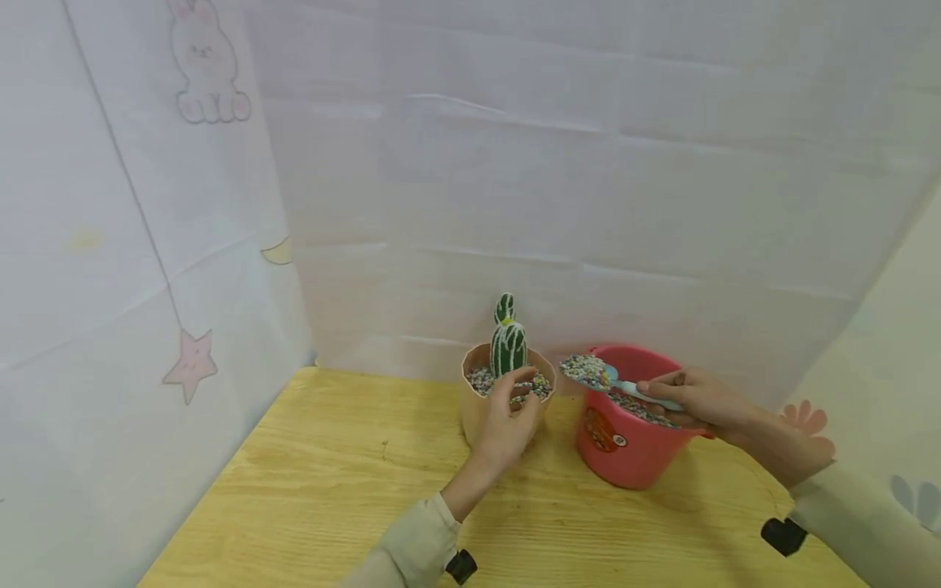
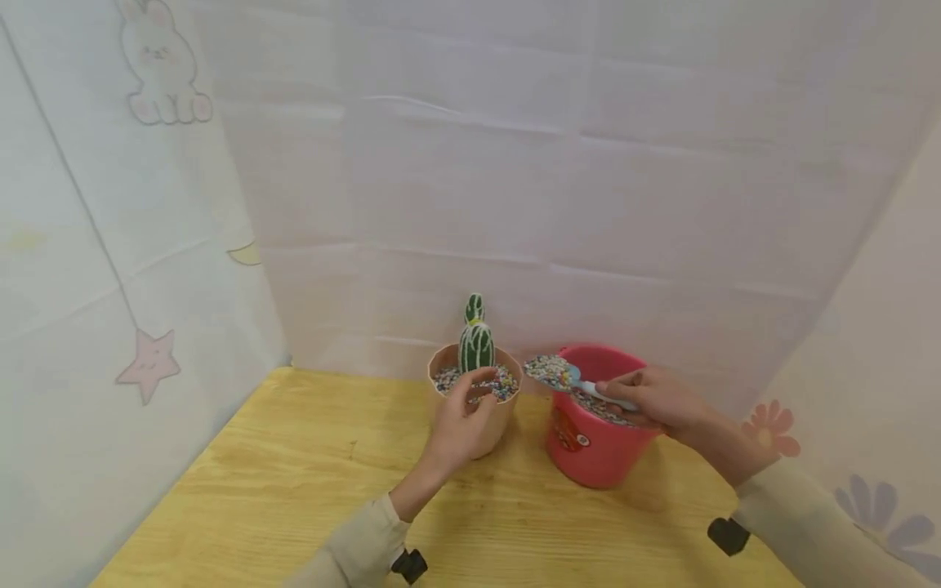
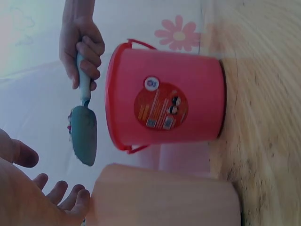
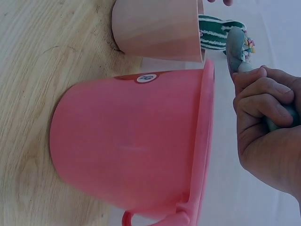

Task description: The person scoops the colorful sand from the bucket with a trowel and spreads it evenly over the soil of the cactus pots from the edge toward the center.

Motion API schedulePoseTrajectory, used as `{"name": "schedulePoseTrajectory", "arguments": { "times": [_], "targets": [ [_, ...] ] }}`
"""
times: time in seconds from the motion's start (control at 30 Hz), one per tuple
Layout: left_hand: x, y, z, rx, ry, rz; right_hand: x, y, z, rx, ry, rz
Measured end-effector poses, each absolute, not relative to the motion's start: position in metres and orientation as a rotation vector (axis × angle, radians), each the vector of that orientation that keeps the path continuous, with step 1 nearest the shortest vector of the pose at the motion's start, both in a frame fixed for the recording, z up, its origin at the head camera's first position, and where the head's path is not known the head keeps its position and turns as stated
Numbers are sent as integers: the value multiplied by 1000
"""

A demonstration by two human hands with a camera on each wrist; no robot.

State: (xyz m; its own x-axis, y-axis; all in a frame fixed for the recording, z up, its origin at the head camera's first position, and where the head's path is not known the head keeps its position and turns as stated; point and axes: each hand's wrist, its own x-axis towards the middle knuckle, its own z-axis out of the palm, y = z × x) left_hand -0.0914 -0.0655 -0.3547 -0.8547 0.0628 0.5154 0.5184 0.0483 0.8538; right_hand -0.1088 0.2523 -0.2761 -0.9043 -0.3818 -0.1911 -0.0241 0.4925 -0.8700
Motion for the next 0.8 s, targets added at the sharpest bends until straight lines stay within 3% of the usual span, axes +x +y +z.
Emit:
{"name": "schedulePoseTrajectory", "arguments": {
  "times": [0.3,0.57,0.8],
  "targets": [
    [-110,-89,-351,-371,-1968,-1658,-116,238,-276,-353,2384,-1352],
    [-123,-96,-364,24,-2198,-1660,-124,226,-278,-383,2322,-1372],
    [-125,-92,-372,55,-2225,-1801,-127,212,-275,-363,2279,-1355]
  ]
}}
